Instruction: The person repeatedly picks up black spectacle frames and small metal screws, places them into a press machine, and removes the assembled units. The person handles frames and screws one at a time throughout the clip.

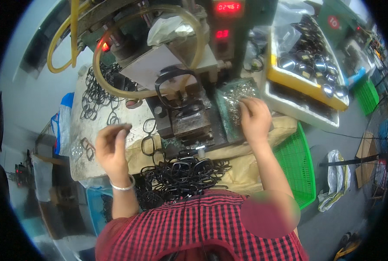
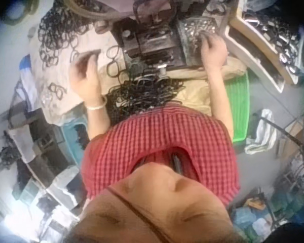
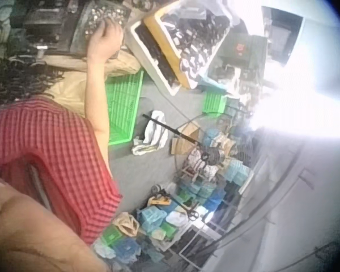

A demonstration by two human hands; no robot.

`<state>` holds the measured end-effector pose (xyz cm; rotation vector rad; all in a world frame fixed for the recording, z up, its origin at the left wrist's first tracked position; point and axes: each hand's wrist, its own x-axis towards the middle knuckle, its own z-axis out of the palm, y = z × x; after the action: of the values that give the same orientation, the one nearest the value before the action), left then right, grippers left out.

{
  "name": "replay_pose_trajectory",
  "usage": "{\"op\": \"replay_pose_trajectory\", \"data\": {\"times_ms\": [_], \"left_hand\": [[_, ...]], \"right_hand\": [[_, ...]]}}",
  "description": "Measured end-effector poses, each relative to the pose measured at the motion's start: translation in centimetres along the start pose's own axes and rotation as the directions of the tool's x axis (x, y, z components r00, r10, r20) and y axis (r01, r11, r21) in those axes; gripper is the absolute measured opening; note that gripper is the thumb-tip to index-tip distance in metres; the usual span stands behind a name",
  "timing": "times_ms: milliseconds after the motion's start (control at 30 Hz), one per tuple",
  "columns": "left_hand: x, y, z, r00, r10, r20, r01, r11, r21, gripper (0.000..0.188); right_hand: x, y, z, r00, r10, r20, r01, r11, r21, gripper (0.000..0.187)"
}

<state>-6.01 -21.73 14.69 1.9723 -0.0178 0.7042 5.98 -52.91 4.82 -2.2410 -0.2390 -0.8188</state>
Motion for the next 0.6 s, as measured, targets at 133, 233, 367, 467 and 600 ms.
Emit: {"op": "replay_pose_trajectory", "data": {"times_ms": [133, 233, 367, 467, 600], "left_hand": [[0.5, -6.7, -1.8, 0.818, -0.157, 0.553, -0.183, 0.840, 0.510, 0.041], [-0.4, -10.5, -2.1, 0.792, -0.174, 0.585, -0.240, 0.792, 0.561, 0.037], [2.6, -12.5, -4.8, 0.960, 0.035, 0.278, -0.194, 0.799, 0.569, 0.016], [6.8, -10.3, -8.3, 0.887, -0.462, -0.013, 0.327, 0.607, 0.724, 0.033], [4.4, -19.4, -11.1, 0.856, -0.505, -0.112, 0.333, 0.372, 0.866, 0.038]], "right_hand": [[0.9, -1.5, 0.6, 0.993, 0.117, -0.022, -0.111, 0.977, 0.182, 0.012], [1.2, -1.8, 1.9, 0.982, 0.188, -0.014, -0.179, 0.953, 0.243, 0.011], [0.4, -1.2, -0.4, 0.978, 0.198, 0.062, -0.206, 0.965, 0.160, 0.010], [-0.5, 0.1, -2.3, 0.981, 0.180, 0.071, -0.186, 0.978, 0.090, 0.011], [-2.7, 0.6, -4.2, 0.941, 0.337, 0.008, -0.332, 0.922, 0.200, 0.015]]}}
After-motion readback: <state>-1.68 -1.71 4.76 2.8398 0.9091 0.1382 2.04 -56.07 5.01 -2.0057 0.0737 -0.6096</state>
